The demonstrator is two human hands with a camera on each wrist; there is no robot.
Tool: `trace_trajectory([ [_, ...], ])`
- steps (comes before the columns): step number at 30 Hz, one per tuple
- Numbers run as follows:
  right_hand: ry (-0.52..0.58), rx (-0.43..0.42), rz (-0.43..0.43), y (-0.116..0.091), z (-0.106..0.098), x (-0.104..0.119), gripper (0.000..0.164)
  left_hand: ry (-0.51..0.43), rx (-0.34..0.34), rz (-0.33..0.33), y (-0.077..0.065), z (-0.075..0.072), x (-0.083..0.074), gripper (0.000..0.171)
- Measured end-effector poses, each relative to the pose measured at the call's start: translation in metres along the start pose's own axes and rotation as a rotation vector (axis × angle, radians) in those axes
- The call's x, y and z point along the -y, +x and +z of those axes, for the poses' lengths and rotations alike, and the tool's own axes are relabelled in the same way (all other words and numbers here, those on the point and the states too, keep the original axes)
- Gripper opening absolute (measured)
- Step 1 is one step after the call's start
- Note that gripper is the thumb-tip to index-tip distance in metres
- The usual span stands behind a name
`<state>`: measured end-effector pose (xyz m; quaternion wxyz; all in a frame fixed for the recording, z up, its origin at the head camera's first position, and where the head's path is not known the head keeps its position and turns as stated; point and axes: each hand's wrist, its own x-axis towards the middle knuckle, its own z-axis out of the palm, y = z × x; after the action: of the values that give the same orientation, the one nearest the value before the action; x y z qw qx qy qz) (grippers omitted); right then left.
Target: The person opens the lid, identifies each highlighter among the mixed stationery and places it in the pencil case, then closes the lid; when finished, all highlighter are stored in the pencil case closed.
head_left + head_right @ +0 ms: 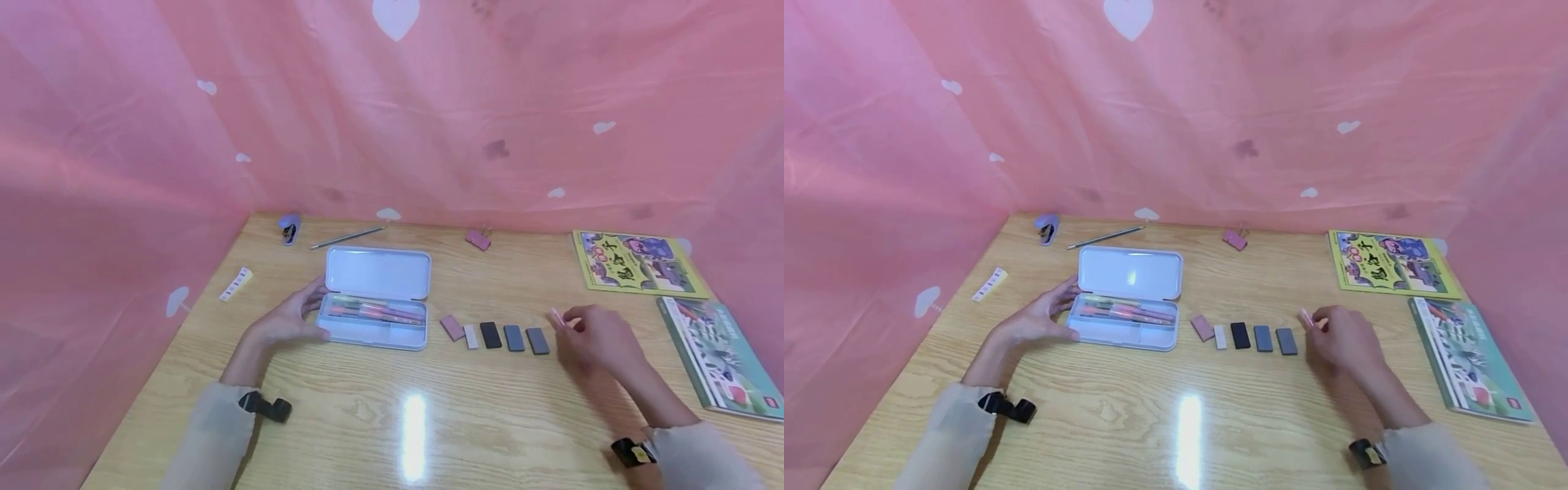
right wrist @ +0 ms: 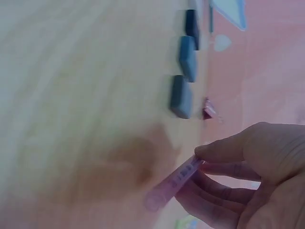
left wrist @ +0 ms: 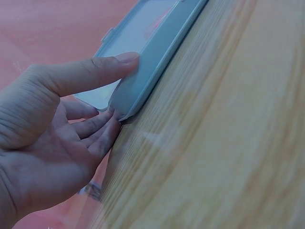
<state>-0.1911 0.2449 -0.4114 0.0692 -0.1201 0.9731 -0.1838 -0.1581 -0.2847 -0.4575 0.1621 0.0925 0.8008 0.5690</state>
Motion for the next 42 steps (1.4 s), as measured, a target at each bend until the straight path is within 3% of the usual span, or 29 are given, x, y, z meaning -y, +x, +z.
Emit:
trace_trajectory([
  [9, -0.021, -0.064, -0.107, 0.022, -0.004, 0.030, 0.032, 0.041, -0.014, -0.020, -0.003, -0.002, -0.002, 0.117],
  [15, 0.016, -0.094, -0.270, 0.048, 0.005, 0.087, 0.028, 0.020, -0.009, -0.013, -0.002, -0.001, 0.000, 0.117],
  [20, 0.032, -0.099, -0.407, 0.066, 0.021, 0.141, 0.023, 0.001, -0.009, -0.052, 0.001, 0.002, 0.000, 0.117],
  [28, 0.126, 0.000, -0.513, 0.089, 0.044, 0.205, 0.016, 0.016, -0.005, -0.032, 0.000, 0.000, -0.003, 0.119],
  [37, 0.232, 0.071, -0.549, 0.105, 0.068, 0.222, 0.018, -0.008, -0.002, -0.044, -0.003, 0.001, -0.001, 0.120],
  [42, 0.163, 0.080, -0.527, 0.104, 0.083, 0.223, 0.017, 0.020, -0.018, -0.051, -0.004, -0.001, -0.001, 0.119],
])
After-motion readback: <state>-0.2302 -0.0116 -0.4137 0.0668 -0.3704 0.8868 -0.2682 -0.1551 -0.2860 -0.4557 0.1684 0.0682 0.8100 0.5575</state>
